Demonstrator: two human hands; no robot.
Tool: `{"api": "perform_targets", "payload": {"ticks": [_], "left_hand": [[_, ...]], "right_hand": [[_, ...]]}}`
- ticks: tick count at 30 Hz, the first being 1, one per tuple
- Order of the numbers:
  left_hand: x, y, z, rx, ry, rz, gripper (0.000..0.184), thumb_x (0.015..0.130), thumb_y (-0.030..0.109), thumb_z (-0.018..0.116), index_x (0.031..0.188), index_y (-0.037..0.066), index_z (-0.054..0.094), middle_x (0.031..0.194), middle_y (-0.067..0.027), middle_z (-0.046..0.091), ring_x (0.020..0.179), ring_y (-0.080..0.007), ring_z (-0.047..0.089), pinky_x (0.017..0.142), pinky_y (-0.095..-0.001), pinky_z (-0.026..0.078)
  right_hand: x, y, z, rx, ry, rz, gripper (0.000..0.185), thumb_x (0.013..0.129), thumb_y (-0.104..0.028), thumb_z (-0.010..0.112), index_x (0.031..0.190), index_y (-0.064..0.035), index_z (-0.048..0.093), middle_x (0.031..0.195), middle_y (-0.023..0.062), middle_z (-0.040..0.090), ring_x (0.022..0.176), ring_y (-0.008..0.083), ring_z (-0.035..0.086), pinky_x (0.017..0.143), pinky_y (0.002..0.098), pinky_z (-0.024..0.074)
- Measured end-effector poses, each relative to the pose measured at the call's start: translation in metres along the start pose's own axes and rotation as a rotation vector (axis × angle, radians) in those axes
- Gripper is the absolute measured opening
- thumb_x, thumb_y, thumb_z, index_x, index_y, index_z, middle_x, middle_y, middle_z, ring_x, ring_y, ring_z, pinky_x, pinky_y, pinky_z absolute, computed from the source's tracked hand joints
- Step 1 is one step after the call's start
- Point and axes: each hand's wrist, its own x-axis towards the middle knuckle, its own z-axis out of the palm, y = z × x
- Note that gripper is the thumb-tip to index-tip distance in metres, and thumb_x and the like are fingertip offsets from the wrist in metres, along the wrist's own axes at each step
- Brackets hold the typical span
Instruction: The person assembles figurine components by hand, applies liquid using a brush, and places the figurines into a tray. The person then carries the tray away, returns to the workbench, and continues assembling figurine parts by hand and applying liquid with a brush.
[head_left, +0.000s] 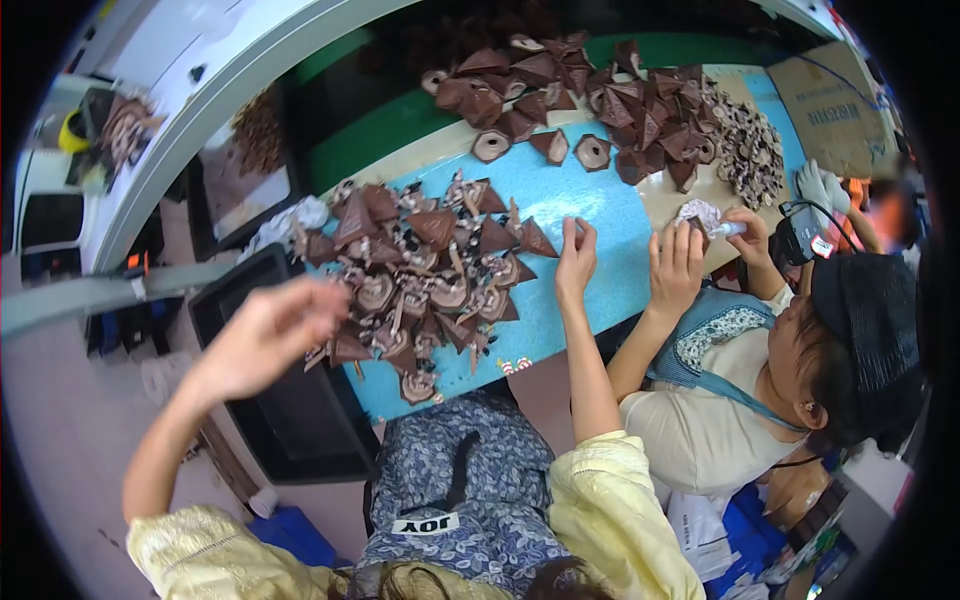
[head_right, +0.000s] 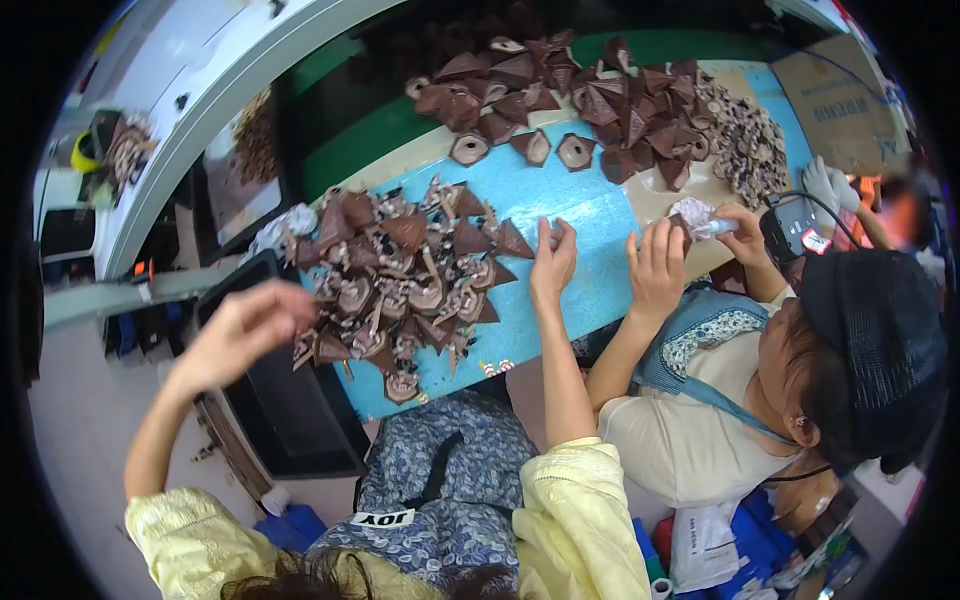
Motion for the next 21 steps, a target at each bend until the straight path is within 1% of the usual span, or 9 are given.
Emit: {"api": "perform_targets", "payload": {"ticks": [2,4,6,10,12,13,14,16,21], "left_hand": [[-0.057,-0.013,0.025,-0.016,0.008,-0.170,0.033,0.095,0.015,0.057,0.124,0.000,0.052,0.107,-0.0092,0.065,0.094,-0.0130,0.060,0.082,-0.0293,0.050],[-0.102,-0.043,0.059,-0.100,0.107,-0.282,0.033,0.094,0.015,0.058,0.125,0.001,0.053,0.107,-0.0101,0.065,0.094,-0.0136,0.061,0.082,-0.0295,0.050],[-0.139,-0.083,0.100,-0.258,0.210,-0.326,0.034,0.094,0.014,0.059,0.125,0.002,0.053,0.108,-0.0105,0.065,0.094,-0.0141,0.061,0.082,-0.0299,0.050],[-0.180,-0.107,0.161,-0.350,0.280,-0.381,0.036,0.093,0.018,0.059,0.125,0.003,0.053,0.111,-0.0129,0.064,0.095,-0.0177,0.063,0.083,-0.0314,0.051],[-0.185,-0.120,0.185,-0.247,0.329,-0.384,0.043,0.091,0.022,0.062,0.129,0.005,0.050,0.120,-0.0172,0.058,0.103,-0.0265,0.062,0.089,-0.0376,0.049],[-0.185,-0.134,0.195,-0.083,0.361,-0.331,0.053,0.088,0.025,0.064,0.134,0.005,0.045,0.129,-0.0235,0.049,0.113,-0.0373,0.055,0.097,-0.0434,0.044],[-0.179,-0.148,0.204,-0.095,0.371,-0.328,0.053,0.088,0.025,0.064,0.134,0.005,0.045,0.129,-0.0235,0.049,0.113,-0.0373,0.055,0.097,-0.0434,0.044],[-0.159,-0.179,0.217,0.327,0.551,-0.258,0.068,0.085,0.027,0.067,0.136,-0.004,0.036,0.134,-0.0293,0.042,0.118,-0.0428,0.049,0.102,-0.0435,0.040],[-0.100,-0.220,0.209,-0.028,0.405,-0.146,0.082,0.083,0.019,0.064,0.136,-0.021,0.016,0.135,-0.0408,0.032,0.123,-0.0513,0.041,0.104,-0.0453,0.038]], "right_hand": [[-0.001,-0.024,0.006,0.237,-0.130,0.151,0.047,0.083,-0.040,0.066,0.114,-0.0061,0.059,0.095,0.0164,0.063,0.089,0.0335,0.061,0.076,0.0394,0.0474],[0.000,-0.035,0.011,-0.171,-0.456,-0.112,0.061,0.075,-0.053,0.072,0.115,-0.0081,0.062,0.102,0.0193,0.064,0.096,0.0367,0.061,0.081,0.0403,0.0480],[0.013,-0.049,0.008,-0.265,-0.638,-0.025,0.056,0.070,-0.049,0.074,0.110,-0.0109,0.063,0.099,0.0194,0.065,0.094,0.0383,0.063,0.078,0.0423,0.0494],[-0.004,-0.078,-0.009,-0.285,-0.531,-0.204,0.048,0.070,-0.036,0.076,0.106,-0.0092,0.060,0.095,0.0181,0.064,0.089,0.0385,0.062,0.076,0.0445,0.0487],[-0.036,-0.091,-0.015,-0.243,-0.459,-0.327,0.047,0.069,-0.031,0.076,0.106,-0.0083,0.059,0.094,0.0180,0.063,0.088,0.0386,0.062,0.076,0.0454,0.0481],[-0.055,-0.100,-0.014,-0.276,-0.309,-0.322,0.046,0.070,-0.028,0.076,0.106,-0.0075,0.057,0.095,0.0180,0.062,0.088,0.0388,0.061,0.076,0.0461,0.0475],[-0.074,-0.107,-0.014,-0.307,-0.153,-0.317,0.046,0.070,-0.025,0.076,0.107,-0.0067,0.056,0.096,0.0179,0.060,0.087,0.0390,0.060,0.076,0.0468,0.0468],[-0.102,-0.098,-0.006,-0.285,-0.105,-0.293,0.048,0.072,-0.022,0.076,0.110,-0.0038,0.052,0.099,0.0184,0.057,0.090,0.0377,0.058,0.078,0.0455,0.0459],[-0.173,-0.086,0.003,-0.147,-0.077,-0.272,0.052,0.076,-0.018,0.074,0.114,0.0019,0.046,0.105,0.0193,0.054,0.094,0.0349,0.056,0.082,0.0423,0.0449]]}}
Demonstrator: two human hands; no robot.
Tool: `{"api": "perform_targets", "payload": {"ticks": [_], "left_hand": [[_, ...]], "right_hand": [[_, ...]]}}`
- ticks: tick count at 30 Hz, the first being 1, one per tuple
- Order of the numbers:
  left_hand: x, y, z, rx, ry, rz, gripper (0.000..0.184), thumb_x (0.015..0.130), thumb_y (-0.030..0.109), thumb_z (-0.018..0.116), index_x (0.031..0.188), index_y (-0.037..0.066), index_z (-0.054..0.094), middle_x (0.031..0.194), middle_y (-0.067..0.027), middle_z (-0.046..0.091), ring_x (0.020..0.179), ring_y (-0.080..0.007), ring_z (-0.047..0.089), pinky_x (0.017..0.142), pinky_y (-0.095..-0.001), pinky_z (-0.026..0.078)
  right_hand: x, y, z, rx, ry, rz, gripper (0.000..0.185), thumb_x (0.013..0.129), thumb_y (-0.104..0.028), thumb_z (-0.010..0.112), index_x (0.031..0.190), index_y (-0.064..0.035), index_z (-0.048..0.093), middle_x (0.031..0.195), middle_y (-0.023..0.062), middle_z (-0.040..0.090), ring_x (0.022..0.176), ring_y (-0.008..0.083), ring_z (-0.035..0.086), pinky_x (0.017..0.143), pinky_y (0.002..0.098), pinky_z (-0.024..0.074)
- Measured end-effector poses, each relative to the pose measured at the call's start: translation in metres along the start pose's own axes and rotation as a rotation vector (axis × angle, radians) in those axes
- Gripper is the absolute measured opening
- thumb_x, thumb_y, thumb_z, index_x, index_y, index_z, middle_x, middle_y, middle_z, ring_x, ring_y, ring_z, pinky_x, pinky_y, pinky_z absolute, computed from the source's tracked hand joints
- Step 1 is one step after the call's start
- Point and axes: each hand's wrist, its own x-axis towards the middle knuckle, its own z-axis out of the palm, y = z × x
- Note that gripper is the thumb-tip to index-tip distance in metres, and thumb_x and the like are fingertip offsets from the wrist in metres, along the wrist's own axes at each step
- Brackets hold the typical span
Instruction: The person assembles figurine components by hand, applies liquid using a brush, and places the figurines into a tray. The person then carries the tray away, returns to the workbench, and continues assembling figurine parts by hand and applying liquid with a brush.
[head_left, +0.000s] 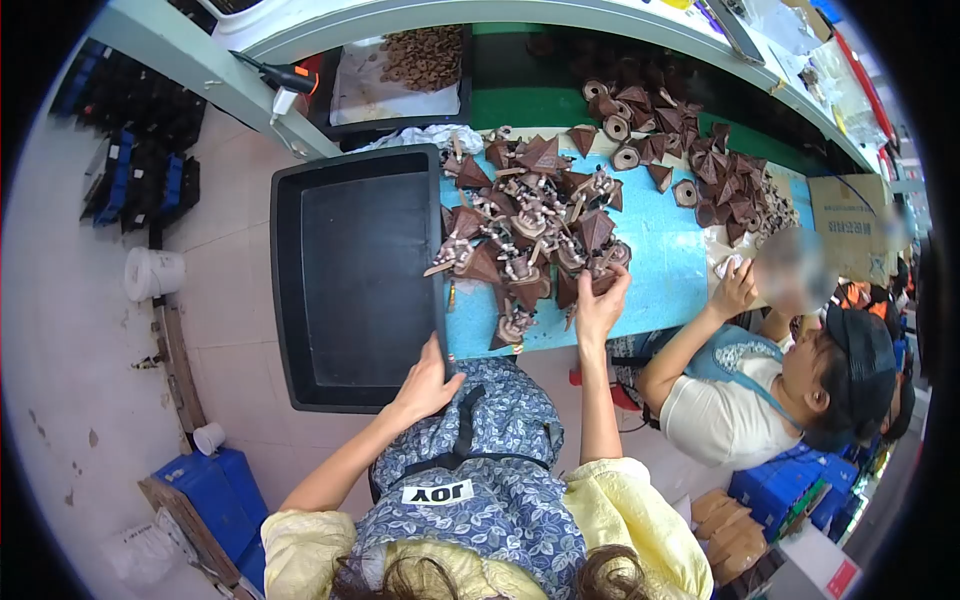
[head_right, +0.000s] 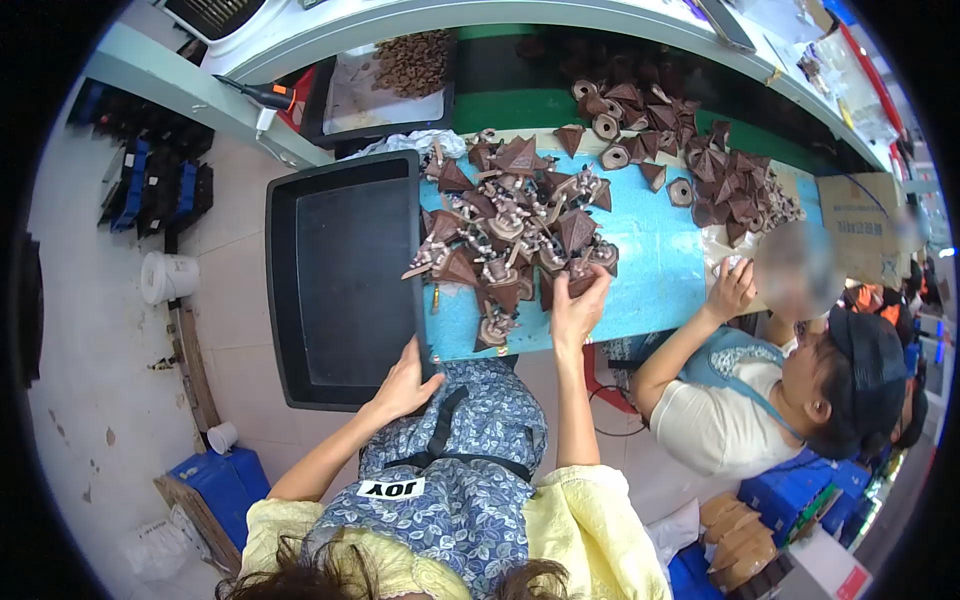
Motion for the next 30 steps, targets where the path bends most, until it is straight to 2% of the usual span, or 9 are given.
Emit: {"api": "perform_targets", "payload": {"ticks": [11,13,15,17,19,21,23,27,30], "left_hand": [[0.047,-0.004,0.010,-0.202,0.077,0.167,0.088,0.081,0.006,0.066,0.140,-0.016,0.005,0.143,-0.0380,0.021,0.123,-0.0518,0.040,0.097,-0.0494,0.043],[0.046,0.000,0.003,-0.212,0.073,0.138,0.088,0.081,0.009,0.067,0.141,-0.014,0.007,0.143,-0.0349,0.024,0.124,-0.0499,0.041,0.097,-0.0498,0.043],[0.040,-0.008,-0.008,-0.097,0.091,0.157,0.079,0.084,0.015,0.066,0.142,-0.010,0.018,0.141,-0.0304,0.030,0.121,-0.0444,0.047,0.094,-0.0463,0.047],[0.026,0.001,-0.046,-0.449,0.112,0.211,0.062,0.088,0.017,0.065,0.137,-0.007,0.035,0.134,-0.0253,0.044,0.107,-0.0312,0.059,0.088,-0.0357,0.051],[0.023,0.008,-0.080,-0.713,-0.017,0.189,0.057,0.099,0.045,0.042,0.134,0.000,0.043,0.123,-0.0188,0.056,0.096,-0.0264,0.065,0.077,-0.0334,0.055],[0.024,0.024,-0.119,-1.033,-0.502,-0.087,0.078,0.094,0.066,0.025,0.134,0.001,0.043,0.125,-0.0199,0.055,0.093,-0.0299,0.066,0.078,-0.0399,0.057],[0.022,0.045,-0.136,-1.198,-0.928,-0.186,0.092,0.088,0.075,0.017,0.133,-0.001,0.043,0.122,-0.0219,0.056,0.093,-0.0326,0.067,0.077,-0.0452,0.058],[0.034,0.027,-0.104,-1.703,-1.199,-0.135,0.068,0.095,0.059,0.038,0.126,0.000,0.051,0.112,-0.0182,0.063,0.089,-0.0299,0.067,0.074,-0.0417,0.059],[0.011,0.067,-0.117,-1.530,-0.524,-0.008,0.051,0.100,0.041,0.040,0.131,0.000,0.048,0.117,-0.0153,0.061,0.107,-0.0231,0.060,0.088,-0.0365,0.052]], "right_hand": [[-0.085,-0.070,0.025,0.139,0.125,0.035,0.050,0.080,-0.017,0.074,0.118,0.0026,0.046,0.113,0.0190,0.053,0.104,0.0293,0.053,0.091,0.0390,0.0416],[-0.100,-0.089,0.020,0.112,0.195,0.000,0.047,0.083,-0.016,0.072,0.119,0.0009,0.046,0.108,0.0149,0.057,0.095,0.0249,0.058,0.081,0.0351,0.0484],[-0.109,-0.106,0.006,0.674,-0.115,0.407,0.041,0.087,-0.015,0.069,0.119,-0.0018,0.047,0.102,0.0106,0.061,0.083,0.0203,0.064,0.066,0.0285,0.0533],[-0.114,-0.115,-0.012,0.995,-0.283,0.474,0.042,0.090,-0.018,0.064,0.126,-0.0019,0.047,0.104,0.0104,0.065,0.083,0.0208,0.068,0.059,0.0261,0.0547],[-0.117,-0.129,-0.033,1.044,-0.487,0.410,0.050,0.088,-0.016,0.065,0.131,0.0000,0.046,0.108,0.0108,0.065,0.084,0.0208,0.068,0.062,0.0268,0.0550],[-0.123,-0.132,-0.039,1.063,-0.589,0.221,0.064,0.076,-0.007,0.074,0.133,0.0011,0.046,0.118,0.0137,0.062,0.109,0.0223,0.060,0.093,0.0333,0.0489],[-0.119,-0.165,-0.051,1.024,-0.771,0.158,0.072,0.070,-0.006,0.079,0.134,0.0009,0.046,0.121,0.0148,0.061,0.117,0.0214,0.055,0.102,0.0353,0.0419],[-0.101,-0.176,-0.061,0.263,-0.490,-0.641,0.065,0.065,-0.010,0.083,0.124,-0.0018,0.058,0.125,0.0091,0.061,0.114,0.0218,0.055,0.097,0.0335,0.0425],[-0.099,-0.180,-0.072,0.516,-0.278,-0.239,0.060,0.067,-0.004,0.080,0.123,-0.0004,0.057,0.122,0.0112,0.059,0.111,0.0209,0.056,0.095,0.0343,0.0439]]}}
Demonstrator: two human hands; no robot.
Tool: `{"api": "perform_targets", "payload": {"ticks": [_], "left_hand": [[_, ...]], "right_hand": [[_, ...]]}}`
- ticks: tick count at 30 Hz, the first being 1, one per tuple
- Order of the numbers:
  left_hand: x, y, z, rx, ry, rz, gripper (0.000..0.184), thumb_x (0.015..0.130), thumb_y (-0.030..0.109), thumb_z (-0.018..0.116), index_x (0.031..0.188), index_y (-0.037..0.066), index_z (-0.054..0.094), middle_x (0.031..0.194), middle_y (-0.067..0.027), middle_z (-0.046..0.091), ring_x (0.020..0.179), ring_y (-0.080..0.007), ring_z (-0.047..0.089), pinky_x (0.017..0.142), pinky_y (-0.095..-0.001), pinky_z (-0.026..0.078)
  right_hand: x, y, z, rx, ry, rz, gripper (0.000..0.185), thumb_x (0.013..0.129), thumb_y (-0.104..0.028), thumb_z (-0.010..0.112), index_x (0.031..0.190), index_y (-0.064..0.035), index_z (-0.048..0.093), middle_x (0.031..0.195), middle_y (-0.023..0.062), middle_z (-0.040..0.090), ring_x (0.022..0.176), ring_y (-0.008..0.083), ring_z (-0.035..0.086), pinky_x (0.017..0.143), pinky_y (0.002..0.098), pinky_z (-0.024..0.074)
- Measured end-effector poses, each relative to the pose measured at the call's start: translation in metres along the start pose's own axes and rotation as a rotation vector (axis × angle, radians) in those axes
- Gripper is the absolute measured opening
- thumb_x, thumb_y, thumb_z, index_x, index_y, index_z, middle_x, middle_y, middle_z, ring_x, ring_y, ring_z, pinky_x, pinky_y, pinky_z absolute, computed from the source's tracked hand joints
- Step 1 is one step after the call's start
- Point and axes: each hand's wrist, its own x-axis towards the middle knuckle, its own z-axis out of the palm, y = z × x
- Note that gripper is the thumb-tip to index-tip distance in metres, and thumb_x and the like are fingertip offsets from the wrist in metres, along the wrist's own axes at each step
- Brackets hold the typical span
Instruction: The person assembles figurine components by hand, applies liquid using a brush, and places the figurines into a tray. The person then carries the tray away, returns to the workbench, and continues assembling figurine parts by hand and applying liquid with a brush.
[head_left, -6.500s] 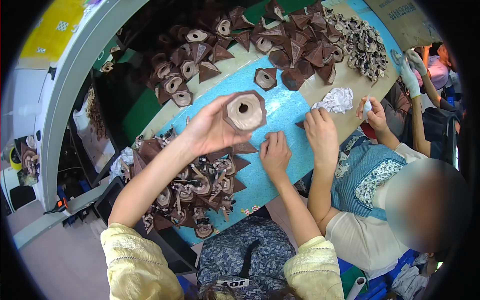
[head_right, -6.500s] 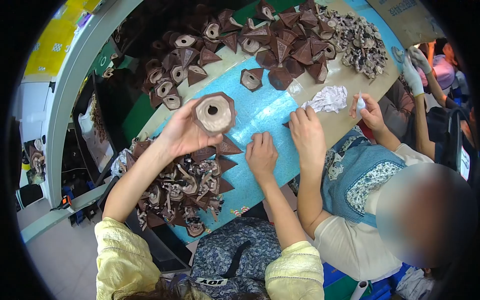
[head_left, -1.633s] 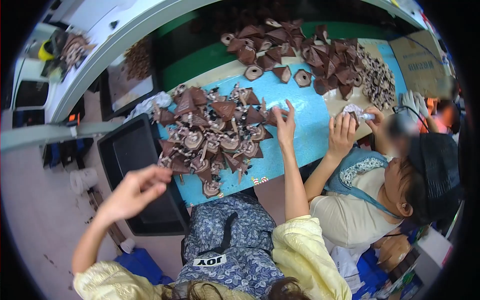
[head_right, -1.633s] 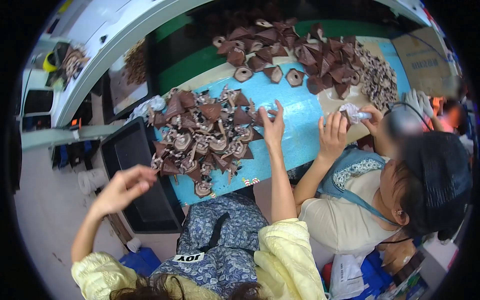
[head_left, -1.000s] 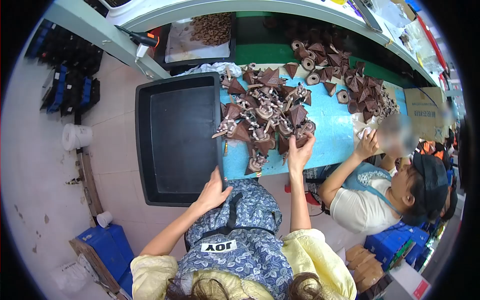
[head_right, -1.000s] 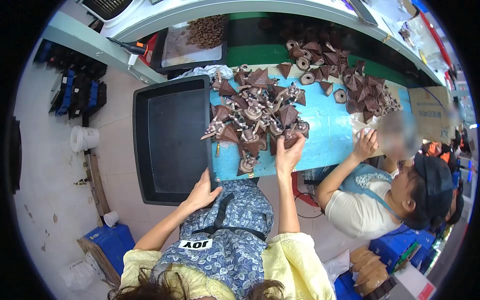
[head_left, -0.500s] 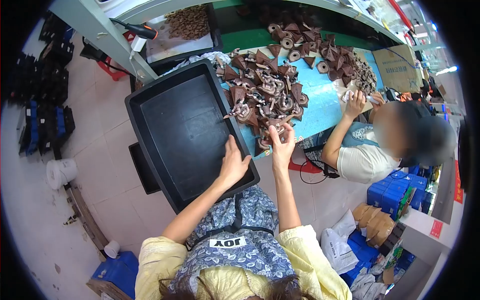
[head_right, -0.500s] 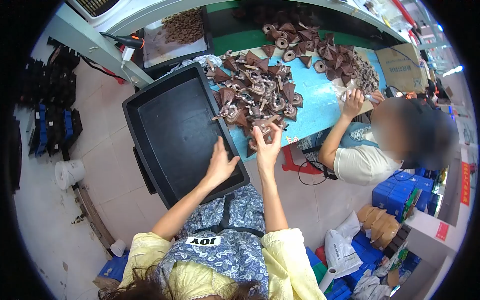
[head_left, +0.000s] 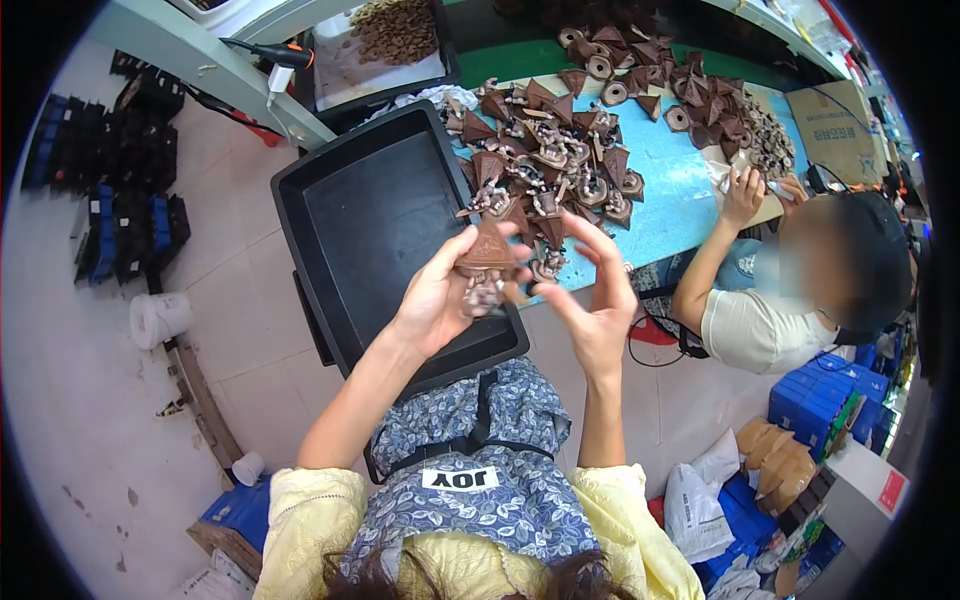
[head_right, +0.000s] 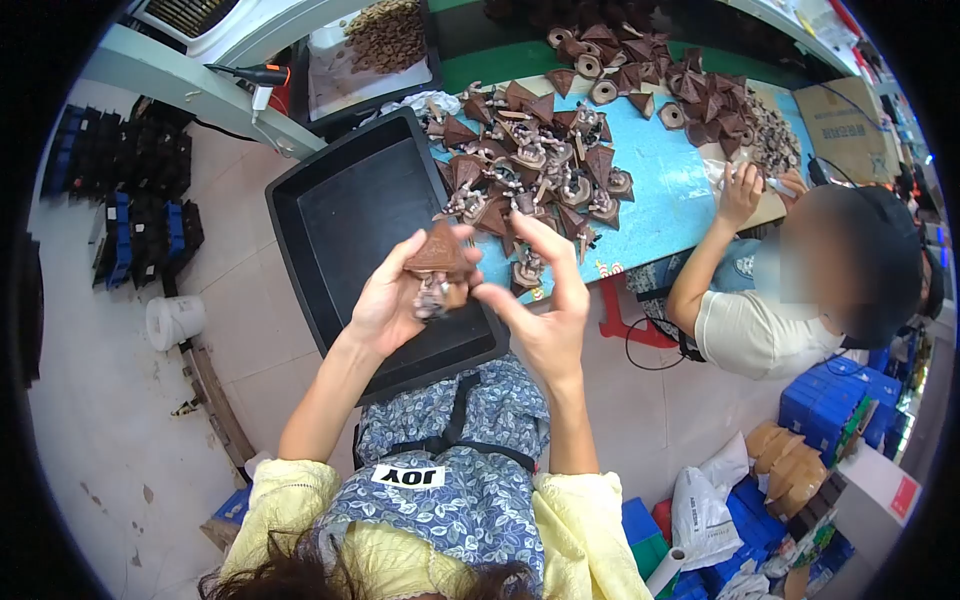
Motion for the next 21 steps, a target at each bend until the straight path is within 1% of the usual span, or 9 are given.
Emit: {"api": "perform_targets", "payload": {"ticks": [3,5,7,11,13,15,17,19,21], "left_hand": [[0.000,-0.008,0.024,0.163,0.264,0.236,0.048,0.101,0.035,0.041,0.135,0.001,0.043,0.121,-0.0153,0.058,0.111,-0.0225,0.057,0.091,-0.0377,0.050],[0.007,-0.019,0.028,0.144,0.282,0.272,0.044,0.102,0.033,0.040,0.134,0.002,0.043,0.125,-0.0163,0.056,0.112,-0.0226,0.056,0.093,-0.0385,0.048],[0.011,-0.026,0.040,0.191,0.302,0.376,0.041,0.102,0.032,0.039,0.130,0.002,0.044,0.129,-0.0173,0.054,0.112,-0.0225,0.056,0.096,-0.0396,0.046],[0.011,-0.024,0.048,0.392,0.327,0.358,0.041,0.102,0.040,0.033,0.125,0.007,0.044,0.132,-0.0203,0.052,0.116,-0.0257,0.055,0.100,-0.0401,0.043],[0.011,-0.027,0.047,0.403,0.375,0.283,0.039,0.103,0.040,0.030,0.124,0.010,0.043,0.133,-0.0218,0.050,0.119,-0.0287,0.054,0.099,-0.0416,0.045],[0.012,-0.030,0.040,0.126,0.203,0.308,0.037,0.102,0.039,0.030,0.124,0.012,0.045,0.133,-0.0227,0.050,0.119,-0.0306,0.054,0.096,-0.0439,0.048],[0.016,-0.036,0.031,0.048,0.179,0.344,0.037,0.102,0.040,0.031,0.123,0.014,0.048,0.134,-0.0231,0.049,0.119,-0.0313,0.054,0.094,-0.0449,0.050],[0.020,-0.039,0.024,-0.257,0.074,0.375,0.037,0.102,0.040,0.028,0.122,0.013,0.045,0.132,-0.0261,0.049,0.117,-0.0343,0.054,0.092,-0.0412,0.052],[0.023,-0.039,0.016,-0.259,0.090,0.352,0.037,0.102,0.041,0.029,0.121,0.015,0.048,0.132,-0.0255,0.049,0.117,-0.0342,0.054,0.091,-0.0415,0.052]], "right_hand": [[-0.016,0.016,-0.006,0.444,-0.004,0.416,0.056,0.079,0.000,0.072,0.129,-0.0002,0.047,0.117,0.0121,0.058,0.106,0.0181,0.058,0.092,0.0315,0.0468],[-0.025,0.017,0.001,0.656,-0.156,0.521,0.051,0.085,-0.003,0.067,0.129,0.0008,0.042,0.116,0.0118,0.058,0.104,0.0174,0.059,0.090,0.0297,0.0487],[-0.034,0.016,0.015,0.804,-0.108,0.608,0.040,0.088,-0.005,0.065,0.123,0.0031,0.046,0.112,0.0125,0.060,0.098,0.0163,0.061,0.083,0.0278,0.0513],[-0.026,0.014,0.008,0.782,-0.103,0.636,0.029,0.090,-0.006,0.063,0.115,0.0045,0.050,0.102,0.0131,0.064,0.090,0.0162,0.064,0.076,0.0270,0.0539],[-0.022,0.010,0.005,0.556,-0.161,0.503,0.022,0.094,-0.006,0.055,0.112,0.0048,0.053,0.090,0.0132,0.067,0.076,0.0197,0.068,0.067,0.0301,0.0575],[-0.015,0.006,0.004,0.697,-0.148,0.600,0.021,0.095,-0.008,0.053,0.111,0.0058,0.053,0.090,0.0151,0.067,0.072,0.0201,0.068,0.064,0.0299,0.0579],[-0.009,0.010,0.001,1.066,-0.198,0.903,0.024,0.096,-0.011,0.052,0.111,0.0076,0.052,0.089,0.0169,0.067,0.068,0.0210,0.067,0.061,0.0305,0.0582],[-0.005,0.006,0.008,1.049,-0.189,0.916,0.026,0.097,-0.013,0.052,0.110,0.0089,0.052,0.085,0.0168,0.066,0.066,0.0227,0.067,0.059,0.0311,0.0585],[-0.006,0.005,0.015,0.757,-0.172,0.742,0.026,0.097,-0.013,0.052,0.110,0.0095,0.052,0.082,0.0158,0.066,0.065,0.0233,0.067,0.060,0.0309,0.0588]]}}
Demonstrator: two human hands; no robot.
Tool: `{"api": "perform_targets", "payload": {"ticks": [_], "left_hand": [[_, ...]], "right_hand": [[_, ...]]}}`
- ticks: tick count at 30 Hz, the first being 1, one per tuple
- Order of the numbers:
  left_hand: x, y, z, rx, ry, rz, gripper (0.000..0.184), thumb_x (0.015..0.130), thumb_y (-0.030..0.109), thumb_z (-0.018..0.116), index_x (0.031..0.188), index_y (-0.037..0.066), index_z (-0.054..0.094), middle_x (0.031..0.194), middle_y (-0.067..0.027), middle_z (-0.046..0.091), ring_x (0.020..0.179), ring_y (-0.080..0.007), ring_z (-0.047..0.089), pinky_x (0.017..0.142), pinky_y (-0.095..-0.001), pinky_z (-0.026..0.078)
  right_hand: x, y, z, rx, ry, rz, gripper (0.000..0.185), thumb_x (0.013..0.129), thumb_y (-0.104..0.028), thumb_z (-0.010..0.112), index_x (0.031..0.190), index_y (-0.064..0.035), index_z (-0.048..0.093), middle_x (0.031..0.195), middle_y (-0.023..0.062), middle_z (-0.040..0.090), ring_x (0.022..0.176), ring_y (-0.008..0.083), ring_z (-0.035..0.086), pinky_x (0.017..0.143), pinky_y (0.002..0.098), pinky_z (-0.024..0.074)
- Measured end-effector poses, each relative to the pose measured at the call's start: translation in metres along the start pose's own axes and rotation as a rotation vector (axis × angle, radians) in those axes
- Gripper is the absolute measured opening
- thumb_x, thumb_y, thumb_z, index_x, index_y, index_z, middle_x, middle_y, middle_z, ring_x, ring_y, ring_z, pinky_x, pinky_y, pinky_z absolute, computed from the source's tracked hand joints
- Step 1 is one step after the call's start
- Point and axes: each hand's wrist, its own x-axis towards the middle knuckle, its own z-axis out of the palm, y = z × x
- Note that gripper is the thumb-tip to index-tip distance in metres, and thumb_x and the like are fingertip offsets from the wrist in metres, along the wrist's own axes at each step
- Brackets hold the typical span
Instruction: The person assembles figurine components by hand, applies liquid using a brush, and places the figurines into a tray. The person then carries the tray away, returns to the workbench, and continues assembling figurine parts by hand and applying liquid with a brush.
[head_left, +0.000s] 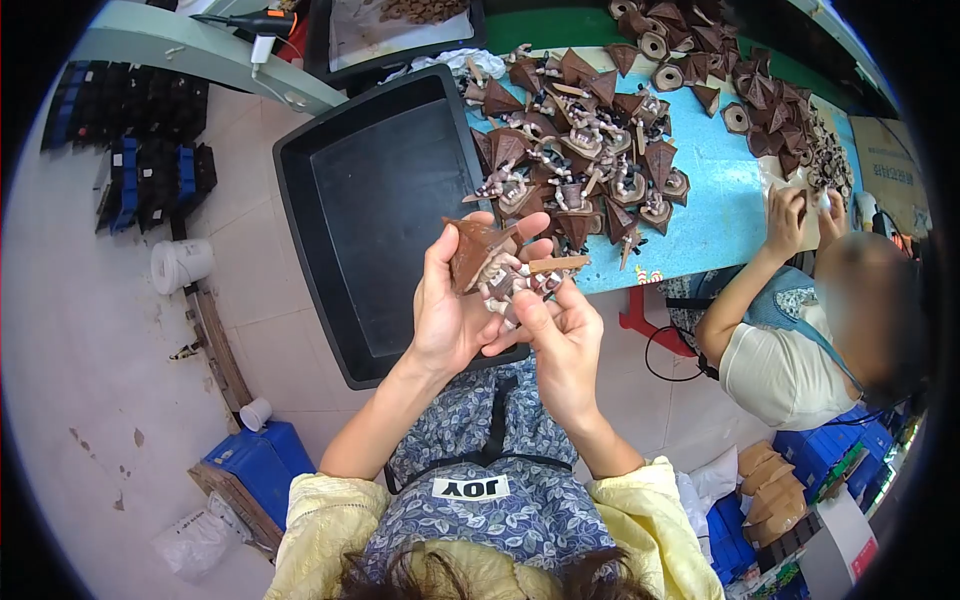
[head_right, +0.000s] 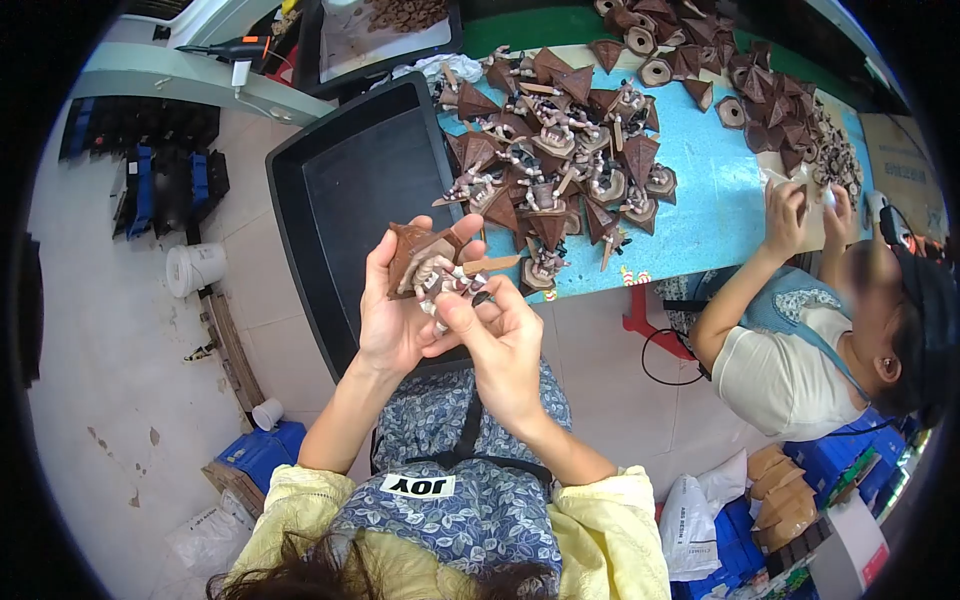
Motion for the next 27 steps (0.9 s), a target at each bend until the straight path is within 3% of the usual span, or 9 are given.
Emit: {"api": "perform_targets", "payload": {"ticks": [2,4,5,9,12,18,24,26,27], "left_hand": [[0.006,-0.001,-0.004,-0.075,0.039,-0.025,0.037,0.102,0.041,0.031,0.118,0.014,0.051,0.132,-0.0244,0.050,0.116,-0.0340,0.055,0.094,-0.0431,0.050],[0.011,0.005,-0.007,-0.052,0.083,-0.045,0.038,0.101,0.041,0.031,0.115,0.012,0.053,0.130,-0.0236,0.052,0.114,-0.0339,0.056,0.100,-0.0462,0.044],[0.014,0.010,-0.014,-0.092,0.067,-0.074,0.038,0.102,0.040,0.031,0.115,0.012,0.052,0.130,-0.0235,0.053,0.114,-0.0340,0.056,0.100,-0.0462,0.045],[0.017,0.023,-0.029,0.055,0.070,-0.101,0.038,0.101,0.039,0.031,0.116,0.010,0.052,0.126,-0.0213,0.056,0.113,-0.0322,0.057,0.099,-0.0440,0.046],[0.028,0.031,-0.038,0.023,0.150,-0.154,0.039,0.102,0.043,0.031,0.114,0.012,0.051,0.124,-0.0207,0.058,0.112,-0.0316,0.059,0.097,-0.0426,0.048],[0.043,0.039,-0.072,-0.039,0.068,-0.035,0.043,0.101,0.048,0.030,0.113,0.013,0.053,0.128,-0.0178,0.054,0.121,-0.0302,0.052,0.101,-0.0421,0.046],[0.054,0.041,-0.089,-0.031,0.012,0.018,0.041,0.102,0.045,0.029,0.128,0.017,0.044,0.137,-0.0192,0.046,0.129,-0.0317,0.044,0.100,-0.0433,0.046],[0.059,0.054,-0.084,0.412,0.003,0.158,0.047,0.102,0.043,0.029,0.143,0.021,0.025,0.139,-0.0229,0.042,0.128,-0.0349,0.044,0.100,-0.0443,0.046],[0.059,0.066,-0.080,0.586,0.045,0.103,0.054,0.102,0.041,0.030,0.148,0.025,0.007,0.141,-0.0249,0.039,0.125,-0.0369,0.047,0.100,-0.0462,0.045]], "right_hand": [[0.003,0.004,0.003,-0.014,0.060,-0.024,0.024,0.089,-0.004,0.060,0.110,0.0077,0.056,0.081,0.0138,0.065,0.065,0.0224,0.066,0.059,0.0289,0.0563],[0.012,0.007,0.000,-0.984,0.037,-0.717,0.038,0.072,0.004,0.071,0.109,-0.0015,0.064,0.082,0.0079,0.064,0.067,0.0205,0.060,0.057,0.0311,0.0507],[0.017,0.014,0.001,-1.032,0.073,-0.773,0.049,0.062,0.006,0.071,0.107,-0.0127,0.070,0.086,0.0065,0.060,0.071,0.0231,0.054,0.057,0.0331,0.0466],[0.036,0.013,-0.010,-1.310,-0.006,-1.029,0.053,0.062,0.017,0.062,0.104,-0.0136,0.072,0.102,0.0094,0.056,0.088,0.0221,0.054,0.073,0.0302,0.0454],[0.048,0.025,-0.001,-0.968,0.119,-0.855,0.041,0.067,0.013,0.063,0.102,-0.0083,0.071,0.106,0.0134,0.058,0.096,0.0289,0.055,0.081,0.0369,0.0464],[0.050,0.056,0.013,-0.288,0.156,-0.127,0.032,0.085,0.002,0.065,0.114,0.0061,0.052,0.101,0.0098,0.062,0.087,0.0121,0.061,0.078,0.0253,0.0506],[0.061,0.082,0.014,-0.068,0.084,-0.091,0.025,0.092,-0.001,0.059,0.114,0.0068,0.053,0.099,0.0081,0.065,0.085,0.0094,0.061,0.074,0.0231,0.0510],[0.061,0.085,0.013,-0.179,0.129,-0.125,0.031,0.086,0.001,0.063,0.116,0.0066,0.055,0.096,0.0102,0.065,0.082,0.0137,0.062,0.072,0.0255,0.0507],[0.069,0.081,0.007,-0.583,0.055,-0.411,0.035,0.081,0.003,0.066,0.114,0.0064,0.057,0.094,0.0116,0.065,0.081,0.0177,0.062,0.072,0.0282,0.0507]]}}
